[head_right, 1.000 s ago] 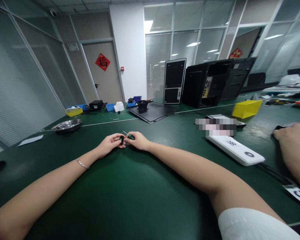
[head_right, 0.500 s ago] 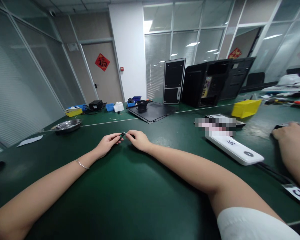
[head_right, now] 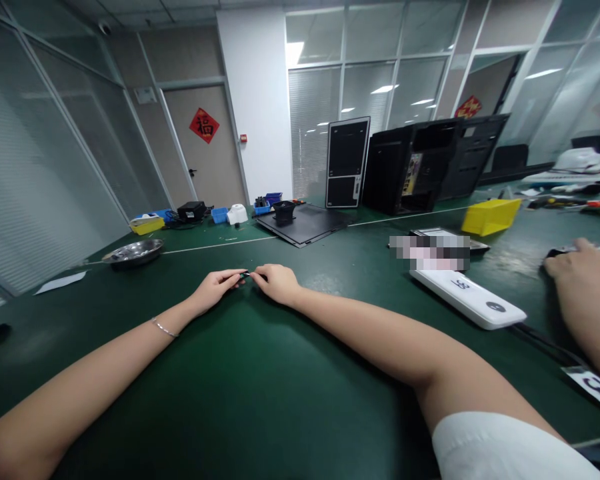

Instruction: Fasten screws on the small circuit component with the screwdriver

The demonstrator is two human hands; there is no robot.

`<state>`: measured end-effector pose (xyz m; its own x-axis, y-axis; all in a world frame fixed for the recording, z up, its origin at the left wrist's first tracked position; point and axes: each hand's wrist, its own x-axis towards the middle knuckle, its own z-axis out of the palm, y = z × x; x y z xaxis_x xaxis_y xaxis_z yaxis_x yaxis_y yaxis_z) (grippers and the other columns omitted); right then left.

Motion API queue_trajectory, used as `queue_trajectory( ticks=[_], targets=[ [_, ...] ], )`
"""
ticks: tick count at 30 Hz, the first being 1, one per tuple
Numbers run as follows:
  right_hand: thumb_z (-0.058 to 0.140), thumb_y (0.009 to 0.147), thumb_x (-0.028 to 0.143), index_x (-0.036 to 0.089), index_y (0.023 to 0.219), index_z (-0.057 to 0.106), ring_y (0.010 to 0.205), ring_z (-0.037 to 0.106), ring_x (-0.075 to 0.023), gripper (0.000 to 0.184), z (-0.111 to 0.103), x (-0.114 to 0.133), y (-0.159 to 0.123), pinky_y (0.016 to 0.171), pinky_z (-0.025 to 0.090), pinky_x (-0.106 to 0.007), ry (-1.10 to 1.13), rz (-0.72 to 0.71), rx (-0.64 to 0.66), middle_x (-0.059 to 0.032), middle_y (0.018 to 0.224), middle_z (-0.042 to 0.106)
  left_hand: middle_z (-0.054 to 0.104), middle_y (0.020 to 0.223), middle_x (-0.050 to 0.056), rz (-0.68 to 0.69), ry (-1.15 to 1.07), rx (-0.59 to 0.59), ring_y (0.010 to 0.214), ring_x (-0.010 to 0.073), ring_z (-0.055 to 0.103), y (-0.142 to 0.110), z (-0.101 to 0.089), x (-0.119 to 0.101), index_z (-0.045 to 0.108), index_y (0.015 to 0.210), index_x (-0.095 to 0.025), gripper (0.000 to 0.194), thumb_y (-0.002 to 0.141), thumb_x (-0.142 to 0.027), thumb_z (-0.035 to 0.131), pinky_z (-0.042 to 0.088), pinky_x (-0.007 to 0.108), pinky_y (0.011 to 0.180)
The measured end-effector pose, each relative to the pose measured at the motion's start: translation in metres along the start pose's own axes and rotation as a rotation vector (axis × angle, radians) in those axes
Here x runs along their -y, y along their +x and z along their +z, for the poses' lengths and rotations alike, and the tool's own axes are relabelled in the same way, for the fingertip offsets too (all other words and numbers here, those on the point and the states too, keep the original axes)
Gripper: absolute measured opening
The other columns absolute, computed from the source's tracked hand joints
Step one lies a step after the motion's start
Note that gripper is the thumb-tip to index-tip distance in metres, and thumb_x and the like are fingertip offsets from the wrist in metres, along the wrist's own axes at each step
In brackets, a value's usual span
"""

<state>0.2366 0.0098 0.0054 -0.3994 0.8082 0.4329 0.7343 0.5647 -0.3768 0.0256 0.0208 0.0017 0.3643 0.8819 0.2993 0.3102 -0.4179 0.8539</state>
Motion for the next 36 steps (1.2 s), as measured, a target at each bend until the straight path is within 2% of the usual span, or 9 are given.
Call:
queue_trajectory(
  ticks=[9, 21, 25, 36],
  targets=[
    [0.047, 0.097, 0.038, 0.022, 0.090, 0.072, 0.087, 0.060, -0.0174, 0.031, 0.0025, -0.0043, 0.0018, 0.071, 0.037, -0.025, 0.016, -0.030, -0.013, -0.0054, 0.089, 0.069, 0.074, 0.101, 0.010, 0.006, -0.011, 0.032, 0.091, 0.0220, 0.066, -0.0017, 0.0006, -0.0052, 0.069, 0.118, -0.015, 0.039, 0.086, -0.037, 0.061, 0.049, 0.035, 0.086],
    [0.046, 0.095, 0.039, 0.022, 0.081, 0.068, 0.076, 0.059, -0.0169, 0.032, 0.0001, 0.0007, -0.0008, 0.060, 0.031, -0.025, 0.005, -0.001, 0.016, -0.0034, 0.085, 0.071, 0.073, 0.107, 0.011, -0.008, -0.013, 0.029, 0.094, 0.0230, 0.067, -0.0026, -0.0003, -0.0062, 0.071, 0.114, -0.017, 0.036, 0.085, -0.036, 0.063, 0.049, 0.035, 0.087],
    [0.047, 0.095, 0.039, 0.023, 0.082, 0.069, 0.077, 0.060, -0.0169, 0.030, -0.0007, 0.0009, -0.0008, 0.061, 0.032, -0.025, 0.029, -0.002, 0.018, -0.0032, 0.086, 0.072, 0.075, 0.101, 0.010, -0.018, -0.029, 0.006, 0.090, 0.0227, 0.067, -0.0022, -0.0008, -0.0053, 0.072, 0.110, -0.017, 0.034, 0.083, -0.036, 0.065, 0.050, 0.035, 0.084],
    [0.048, 0.094, 0.037, 0.022, 0.084, 0.070, 0.076, 0.060, -0.0158, 0.029, -0.0023, 0.0003, -0.0017, 0.064, 0.034, -0.024, 0.088, -0.054, 0.043, -0.0021, 0.084, 0.071, 0.076, 0.095, 0.008, -0.058, -0.085, 0.051, 0.080, 0.0200, 0.065, -0.0012, -0.0048, -0.0009, 0.074, 0.108, -0.017, 0.034, 0.079, -0.034, 0.069, 0.048, 0.032, 0.077]
  ],
)
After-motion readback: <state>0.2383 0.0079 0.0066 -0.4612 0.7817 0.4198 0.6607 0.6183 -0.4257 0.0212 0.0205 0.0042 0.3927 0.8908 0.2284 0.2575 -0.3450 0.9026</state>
